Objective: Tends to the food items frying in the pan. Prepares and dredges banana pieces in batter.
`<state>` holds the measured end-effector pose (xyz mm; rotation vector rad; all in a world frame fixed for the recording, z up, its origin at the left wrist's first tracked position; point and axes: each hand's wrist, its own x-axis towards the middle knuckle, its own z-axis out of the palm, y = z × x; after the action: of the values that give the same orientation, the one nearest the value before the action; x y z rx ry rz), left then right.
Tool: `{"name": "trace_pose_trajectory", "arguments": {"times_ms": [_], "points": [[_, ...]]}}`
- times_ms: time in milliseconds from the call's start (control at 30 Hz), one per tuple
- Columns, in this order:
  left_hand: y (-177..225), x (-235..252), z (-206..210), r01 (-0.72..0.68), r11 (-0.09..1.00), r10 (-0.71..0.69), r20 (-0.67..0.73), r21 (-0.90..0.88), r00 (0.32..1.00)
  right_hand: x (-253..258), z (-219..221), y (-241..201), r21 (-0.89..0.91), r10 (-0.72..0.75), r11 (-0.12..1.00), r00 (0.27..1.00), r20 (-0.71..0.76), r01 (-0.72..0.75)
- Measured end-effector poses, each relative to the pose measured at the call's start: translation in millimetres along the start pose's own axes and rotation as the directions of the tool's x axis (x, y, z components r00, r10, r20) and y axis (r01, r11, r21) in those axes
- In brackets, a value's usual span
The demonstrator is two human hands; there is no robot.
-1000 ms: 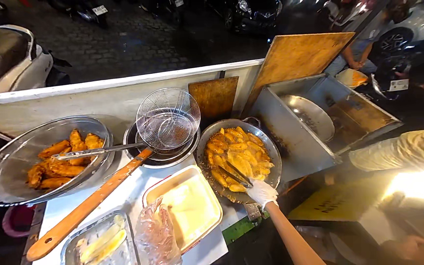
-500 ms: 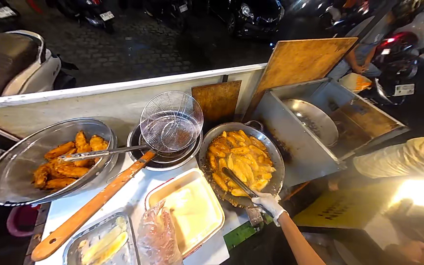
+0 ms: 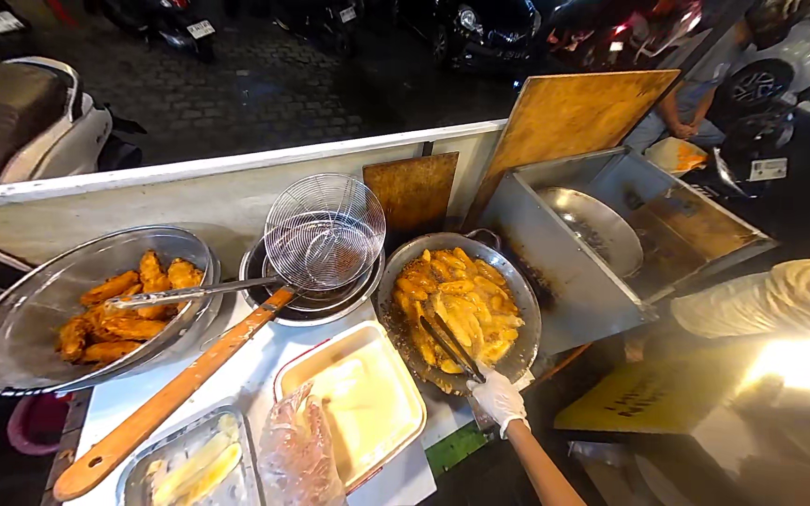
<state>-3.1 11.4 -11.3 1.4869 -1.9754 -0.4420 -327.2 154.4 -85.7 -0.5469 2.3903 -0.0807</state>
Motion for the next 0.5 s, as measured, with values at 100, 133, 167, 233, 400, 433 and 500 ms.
{"name": "trace_pose_trajectory", "arguments": {"times_ms": [100, 133, 167, 233, 400, 433, 500], "points": [[-9, -1, 5, -0.009, 1.000, 0.009, 0.007, 0.018, 1.000, 12, 0, -1, 0.028, -0.009, 1.000, 1.000, 0.028, 0.008], [-25, -5, 17, -0.032, 0.999, 0.034, -0.048, 0.043, 0.998, 14, 0, 0, 0.037, -0.007, 0.999, 0.999, 0.039, 0.005], [-47, -10, 36, -0.033, 0.998, 0.040, -0.122, 0.060, 0.992, 16, 0, 2, 0.046, -0.011, 0.999, 0.999, 0.041, 0.009], [-60, -8, 42, -0.008, 0.997, 0.016, -0.100, 0.078, 0.995, 15, -1, 0, 0.067, -0.023, 0.998, 0.999, 0.040, 0.021], [-47, -7, 34, 0.058, 0.996, -0.056, -0.022, 0.066, 0.998, 15, 11, -6, 0.046, -0.016, 0.999, 1.000, 0.024, 0.015], [-42, -6, 29, 0.060, 0.996, -0.061, 0.016, 0.061, 0.998, 17, 14, -6, 0.061, -0.018, 0.998, 1.000, 0.015, 0.017], [-62, -8, 46, -0.002, 0.998, 0.008, -0.100, 0.060, 0.995, 16, 15, -3, 0.077, -0.028, 0.997, 1.000, 0.001, 0.028]]}}
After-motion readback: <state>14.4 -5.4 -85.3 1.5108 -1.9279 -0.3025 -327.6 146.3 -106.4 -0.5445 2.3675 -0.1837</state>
